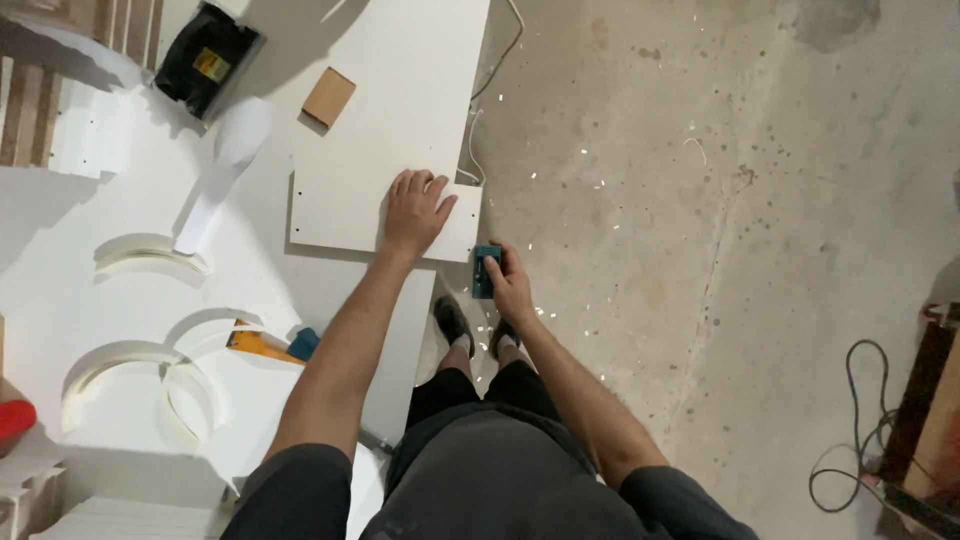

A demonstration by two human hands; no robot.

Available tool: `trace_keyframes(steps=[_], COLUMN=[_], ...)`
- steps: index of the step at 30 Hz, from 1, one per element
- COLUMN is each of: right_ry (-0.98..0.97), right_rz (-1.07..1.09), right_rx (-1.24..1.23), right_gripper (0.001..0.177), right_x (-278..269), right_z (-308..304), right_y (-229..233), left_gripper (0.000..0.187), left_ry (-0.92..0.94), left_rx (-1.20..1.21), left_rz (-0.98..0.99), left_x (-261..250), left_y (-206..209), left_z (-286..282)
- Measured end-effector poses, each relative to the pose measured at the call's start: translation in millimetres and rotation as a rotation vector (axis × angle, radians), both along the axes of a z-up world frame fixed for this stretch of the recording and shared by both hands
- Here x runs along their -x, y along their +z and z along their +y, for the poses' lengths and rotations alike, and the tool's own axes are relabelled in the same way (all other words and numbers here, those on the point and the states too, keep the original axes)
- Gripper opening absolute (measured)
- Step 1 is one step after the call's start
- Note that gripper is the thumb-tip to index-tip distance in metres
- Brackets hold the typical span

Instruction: Applying edge banding to wooden boards using an iron and trimming the excess with hand tools

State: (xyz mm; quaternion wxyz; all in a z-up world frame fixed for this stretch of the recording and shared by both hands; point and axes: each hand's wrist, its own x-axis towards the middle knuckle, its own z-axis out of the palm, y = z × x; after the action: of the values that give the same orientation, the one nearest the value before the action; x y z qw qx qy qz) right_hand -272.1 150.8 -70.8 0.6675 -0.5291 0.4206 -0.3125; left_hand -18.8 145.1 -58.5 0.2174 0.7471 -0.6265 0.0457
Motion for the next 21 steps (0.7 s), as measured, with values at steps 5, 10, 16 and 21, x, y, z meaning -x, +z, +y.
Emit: trace_keyframes(steps=[5,10,16,21], right_ry=[0.017,0.004,-0.028,-0.038], right_rz=[-0.005,-0.036,0.043,0.101], right_rx=[0.050,0.045,0.065,0.066], right_gripper=[0.040,0.044,0.045,0.045], right_x=[-5,-9,-19,-23], right_z=[7,10,7,2], right_y=[5,-5,9,13], left_gripper=[0.036,0.036,0.037,0.037], left_ry=[0.005,0.015,0.001,-0.021], left_rx=[0.102,0.113,0.081,0.082], left_rz=[-0.104,-0.087,-0.070,-0.062], left_x=[1,3,4,3], left_y=[-3,4,5,8], left_z=[4,2,4,3])
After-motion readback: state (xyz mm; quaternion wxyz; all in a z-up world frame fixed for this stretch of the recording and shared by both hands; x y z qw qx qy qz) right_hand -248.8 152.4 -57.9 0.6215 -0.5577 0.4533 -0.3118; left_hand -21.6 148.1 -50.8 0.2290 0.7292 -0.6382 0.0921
